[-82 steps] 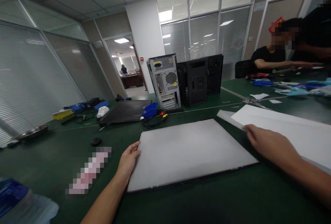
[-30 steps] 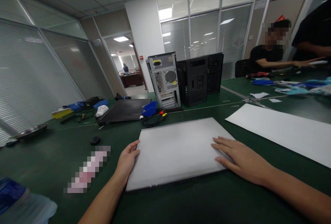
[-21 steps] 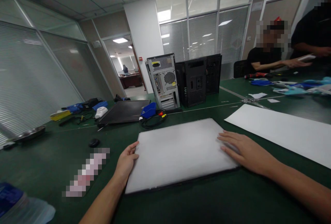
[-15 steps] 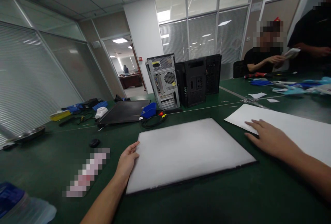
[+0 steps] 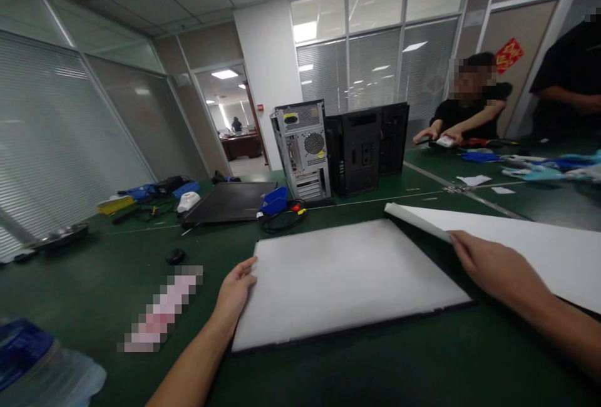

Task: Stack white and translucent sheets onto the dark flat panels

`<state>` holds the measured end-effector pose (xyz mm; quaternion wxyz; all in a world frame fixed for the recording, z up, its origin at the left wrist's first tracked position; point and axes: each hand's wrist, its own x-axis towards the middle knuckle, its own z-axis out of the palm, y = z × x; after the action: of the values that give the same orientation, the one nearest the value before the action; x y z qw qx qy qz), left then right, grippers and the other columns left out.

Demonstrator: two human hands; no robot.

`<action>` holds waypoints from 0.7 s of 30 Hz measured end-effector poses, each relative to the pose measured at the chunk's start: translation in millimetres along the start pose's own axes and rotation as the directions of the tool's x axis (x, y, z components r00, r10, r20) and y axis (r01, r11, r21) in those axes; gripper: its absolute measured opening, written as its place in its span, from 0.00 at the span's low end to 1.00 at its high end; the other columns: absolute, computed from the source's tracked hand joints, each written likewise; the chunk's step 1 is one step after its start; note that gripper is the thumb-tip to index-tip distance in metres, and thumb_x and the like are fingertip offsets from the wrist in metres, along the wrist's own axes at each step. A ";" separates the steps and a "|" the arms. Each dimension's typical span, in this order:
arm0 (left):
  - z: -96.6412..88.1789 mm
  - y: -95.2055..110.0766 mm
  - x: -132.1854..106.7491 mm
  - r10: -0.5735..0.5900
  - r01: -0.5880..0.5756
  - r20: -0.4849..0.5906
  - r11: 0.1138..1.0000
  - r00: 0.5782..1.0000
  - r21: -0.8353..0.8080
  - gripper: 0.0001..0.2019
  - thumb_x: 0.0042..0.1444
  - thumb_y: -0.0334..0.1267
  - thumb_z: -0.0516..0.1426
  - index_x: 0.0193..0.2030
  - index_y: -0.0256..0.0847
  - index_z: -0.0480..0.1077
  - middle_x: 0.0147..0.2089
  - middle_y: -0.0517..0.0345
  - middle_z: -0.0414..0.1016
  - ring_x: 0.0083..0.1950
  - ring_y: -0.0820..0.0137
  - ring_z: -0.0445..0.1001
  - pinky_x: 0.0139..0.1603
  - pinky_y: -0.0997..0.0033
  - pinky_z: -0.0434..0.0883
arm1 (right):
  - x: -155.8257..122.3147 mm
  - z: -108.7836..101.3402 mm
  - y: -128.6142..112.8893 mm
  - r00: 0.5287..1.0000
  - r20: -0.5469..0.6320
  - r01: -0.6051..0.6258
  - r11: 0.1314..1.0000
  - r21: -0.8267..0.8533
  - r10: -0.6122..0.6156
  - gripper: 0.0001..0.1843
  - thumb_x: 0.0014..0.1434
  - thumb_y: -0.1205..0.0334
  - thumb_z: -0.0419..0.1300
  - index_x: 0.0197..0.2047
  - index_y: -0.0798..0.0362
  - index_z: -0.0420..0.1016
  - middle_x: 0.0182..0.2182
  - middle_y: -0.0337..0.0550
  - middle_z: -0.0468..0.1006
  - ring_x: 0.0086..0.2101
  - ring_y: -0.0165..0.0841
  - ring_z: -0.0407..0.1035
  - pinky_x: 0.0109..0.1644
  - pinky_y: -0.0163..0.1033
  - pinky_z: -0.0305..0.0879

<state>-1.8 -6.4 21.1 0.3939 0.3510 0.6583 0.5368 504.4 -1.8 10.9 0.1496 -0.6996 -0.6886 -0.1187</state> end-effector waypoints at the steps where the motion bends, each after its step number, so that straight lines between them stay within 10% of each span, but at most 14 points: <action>1: -0.2 -0.5 0.3 0.002 -0.001 0.017 1.000 1.000 -0.008 0.21 0.45 0.21 0.55 0.46 0.39 0.75 0.47 0.52 0.78 0.46 0.68 0.77 0.47 0.73 0.71 | -4.9 -2.2 -14.3 0.998 -0.009 0.067 0.998 0.021 -0.067 0.26 0.66 0.49 0.41 0.58 0.51 0.68 0.46 0.52 0.77 0.38 0.42 0.74 0.40 0.49 0.69; 4: -0.8 -3.0 2.7 0.000 0.001 0.039 1.000 0.999 -0.028 0.21 0.46 0.22 0.55 0.47 0.39 0.75 0.46 0.53 0.79 0.43 0.69 0.77 0.45 0.73 0.71 | -21.4 -9.8 -56.2 0.938 -0.029 0.347 0.926 0.149 -0.347 0.22 0.66 0.52 0.44 0.57 0.44 0.68 0.51 0.41 0.74 0.46 0.37 0.72 0.49 0.46 0.70; 9: -1.9 -8.1 8.2 0.002 -0.001 0.036 0.999 0.999 -0.048 0.22 0.44 0.21 0.55 0.46 0.40 0.76 0.48 0.54 0.79 0.40 0.71 0.77 0.45 0.74 0.70 | -34.0 -25.1 -87.4 0.691 -0.057 0.708 0.658 0.256 -0.721 0.26 0.63 0.54 0.52 0.64 0.39 0.59 0.59 0.37 0.67 0.57 0.37 0.63 0.60 0.49 0.62; 15: -3.8 -9.7 7.6 0.000 0.000 0.030 1.000 1.000 -0.018 0.18 0.48 0.32 0.58 0.47 0.41 0.77 0.44 0.55 0.79 0.34 0.71 0.75 0.38 0.72 0.69 | -14.7 -6.9 -45.0 0.916 -0.028 0.400 0.905 0.146 -0.400 0.28 0.62 0.44 0.49 0.62 0.44 0.65 0.59 0.41 0.66 0.58 0.41 0.61 0.62 0.55 0.58; 21: -6.1 -12.2 5.4 -0.016 0.020 0.076 0.998 0.997 -0.058 0.23 0.50 0.54 0.57 0.44 0.37 0.77 0.34 0.55 0.78 0.29 0.68 0.73 0.31 0.68 0.68 | -10.3 8.4 -24.2 0.960 0.118 0.232 0.957 0.172 -0.254 0.29 0.62 0.40 0.45 0.57 0.45 0.71 0.54 0.42 0.73 0.52 0.43 0.67 0.56 0.55 0.64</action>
<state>-10.2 -6.5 9.1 0.4334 0.3532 0.6301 0.5389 479.6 -8.0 0.4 0.1401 -0.6022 -0.7853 -0.0329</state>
